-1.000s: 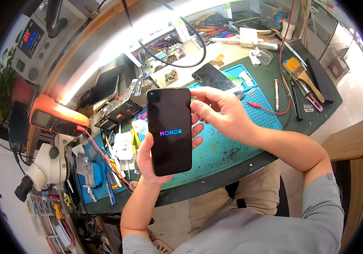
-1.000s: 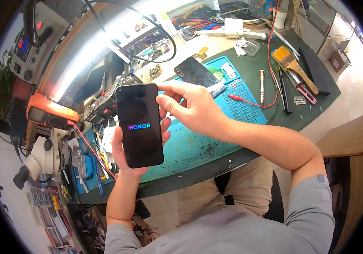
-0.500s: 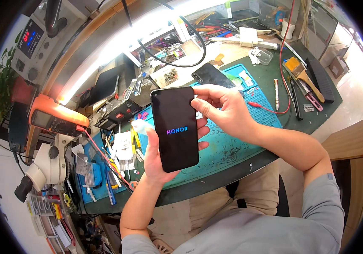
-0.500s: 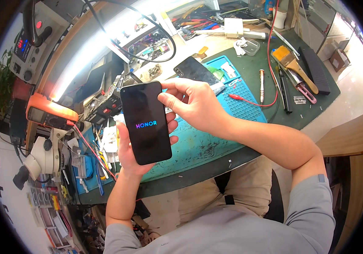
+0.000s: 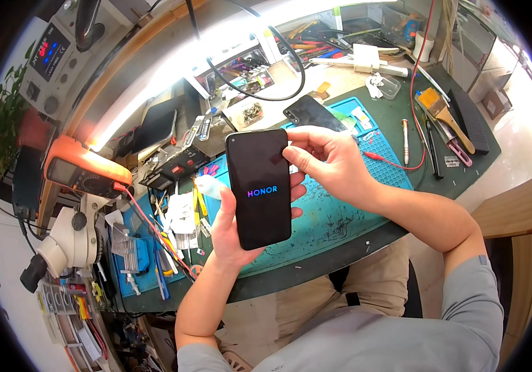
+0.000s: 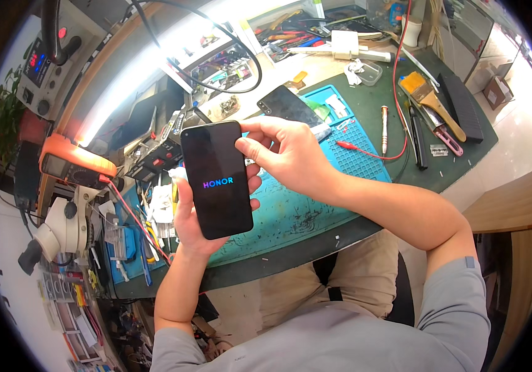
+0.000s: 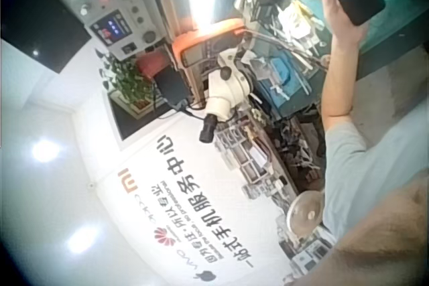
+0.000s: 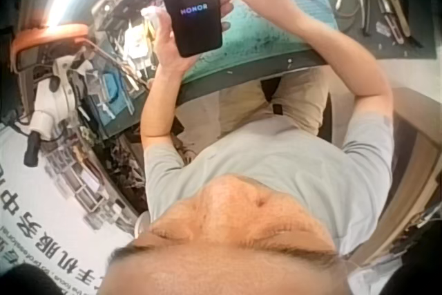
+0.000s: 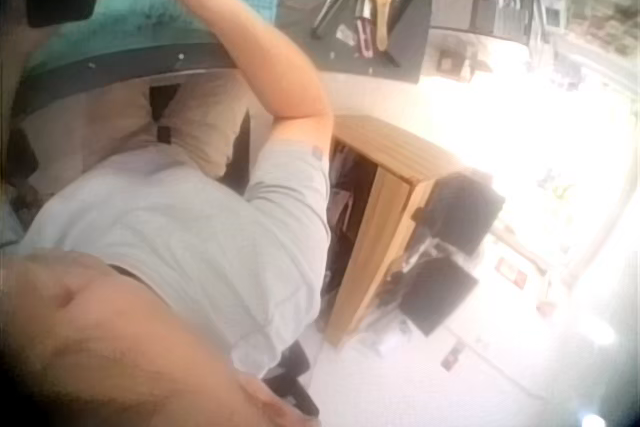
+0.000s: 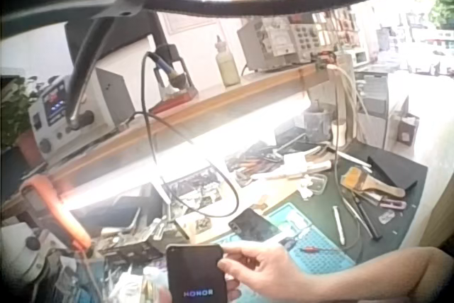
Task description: The person uses tweezers to place a small electronic component onto a circuit board. They insert the board into a smartphone chassis, connect a battery, and power on the device. The person repeatedly removes and reinserts the board to test functionality, eventually connecting a charging cable to the phone.
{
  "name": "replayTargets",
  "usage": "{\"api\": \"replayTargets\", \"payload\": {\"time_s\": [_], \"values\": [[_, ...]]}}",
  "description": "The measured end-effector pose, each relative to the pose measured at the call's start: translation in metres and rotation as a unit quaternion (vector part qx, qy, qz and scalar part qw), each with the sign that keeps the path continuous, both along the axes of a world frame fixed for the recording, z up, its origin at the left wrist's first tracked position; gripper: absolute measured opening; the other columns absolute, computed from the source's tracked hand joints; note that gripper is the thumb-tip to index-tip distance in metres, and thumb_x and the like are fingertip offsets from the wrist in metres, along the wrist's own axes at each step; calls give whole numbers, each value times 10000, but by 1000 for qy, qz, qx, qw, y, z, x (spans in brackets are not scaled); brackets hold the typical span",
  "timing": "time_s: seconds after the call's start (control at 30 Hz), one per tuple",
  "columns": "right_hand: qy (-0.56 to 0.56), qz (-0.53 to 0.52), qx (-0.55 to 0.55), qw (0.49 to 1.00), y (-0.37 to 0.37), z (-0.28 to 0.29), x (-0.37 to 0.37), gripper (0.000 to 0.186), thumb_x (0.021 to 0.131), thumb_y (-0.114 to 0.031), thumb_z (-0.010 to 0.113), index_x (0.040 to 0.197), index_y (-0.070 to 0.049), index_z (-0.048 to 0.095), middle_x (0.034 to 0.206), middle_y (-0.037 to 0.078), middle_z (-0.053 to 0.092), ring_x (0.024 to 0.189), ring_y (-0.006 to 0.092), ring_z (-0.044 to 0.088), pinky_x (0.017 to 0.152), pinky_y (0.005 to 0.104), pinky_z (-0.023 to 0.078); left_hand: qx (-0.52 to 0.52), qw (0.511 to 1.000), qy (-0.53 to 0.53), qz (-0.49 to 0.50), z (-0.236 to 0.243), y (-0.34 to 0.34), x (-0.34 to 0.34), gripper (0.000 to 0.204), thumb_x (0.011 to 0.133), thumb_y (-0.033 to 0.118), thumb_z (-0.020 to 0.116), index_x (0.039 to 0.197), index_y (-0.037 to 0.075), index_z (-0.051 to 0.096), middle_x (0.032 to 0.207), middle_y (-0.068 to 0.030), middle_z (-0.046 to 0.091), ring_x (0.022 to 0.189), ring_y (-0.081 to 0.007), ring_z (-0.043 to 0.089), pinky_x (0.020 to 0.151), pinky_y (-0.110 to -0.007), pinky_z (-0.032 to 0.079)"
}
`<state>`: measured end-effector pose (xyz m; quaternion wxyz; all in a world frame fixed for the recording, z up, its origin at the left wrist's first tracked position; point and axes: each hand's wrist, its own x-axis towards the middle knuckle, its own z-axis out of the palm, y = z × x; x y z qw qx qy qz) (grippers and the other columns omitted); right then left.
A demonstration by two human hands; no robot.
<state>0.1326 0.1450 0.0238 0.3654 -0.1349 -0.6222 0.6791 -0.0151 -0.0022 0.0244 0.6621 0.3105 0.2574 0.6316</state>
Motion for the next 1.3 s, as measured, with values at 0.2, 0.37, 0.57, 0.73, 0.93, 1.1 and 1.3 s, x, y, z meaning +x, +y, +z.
{"api": "replayTargets", "payload": {"time_s": [0.2,0.37,0.57,0.73,0.93,1.1,1.3], "values": [[-4,-8,17,1000,2,-2,-1,281,973,-129,656,1214,14,666,820,9,696,685,46,648,625,229,535,-11,1000,-14,24,-3,1,2,942,967,717,351,1566,5,203,1535,-278,365,1354,-379,478,1066,-500,450],[1,12,4,1000,2,1,1,286,975,-125,648,1225,12,662,811,18,701,682,55,662,615,234,539,19,999,-29,12,-8,1,-2,960,959,716,379,1562,-9,204,1527,-282,378,1354,-379,484,1066,-484,461],[-20,11,25,999,4,1,3,293,988,-130,633,1240,20,639,887,51,719,733,80,684,650,244,555,-40,997,1,66,-1,2,6,943,930,742,429,1539,35,292,1464,-243,469,1252,-344,561,962,-463,516],[-39,6,40,998,5,-2,3,306,1002,-146,625,1246,38,618,938,50,717,777,87,696,678,230,559,-34,995,38,83,-1,4,9,965,904,762,455,1523,35,316,1414,-221,512,1200,-317,586,930,-439,535],[-59,-25,117,991,10,11,4,308,1002,-208,634,1201,26,652,884,47,716,732,66,655,662,251,516,-6,999,-14,52,-3,2,2,934,921,742,447,1545,65,288,1446,-220,483,1228,-306,561,943,-443,522],[-213,-165,344,899,66,50,41,292,958,-290,667,1086,-38,743,721,46,693,636,86,585,588,299,475,9,998,-47,42,-2,3,4,878,948,681,474,1554,78,275,1476,-239,444,1250,-332,550,957,-459,516],[-526,-350,417,654,91,54,147,282,889,-370,652,942,-108,740,795,98,717,767,287,701,692,409,531,21,997,-64,49,4,1,7,893,951,702,422,1530,32,305,1461,-219,474,1268,-311,557,970,-427,529]]}}
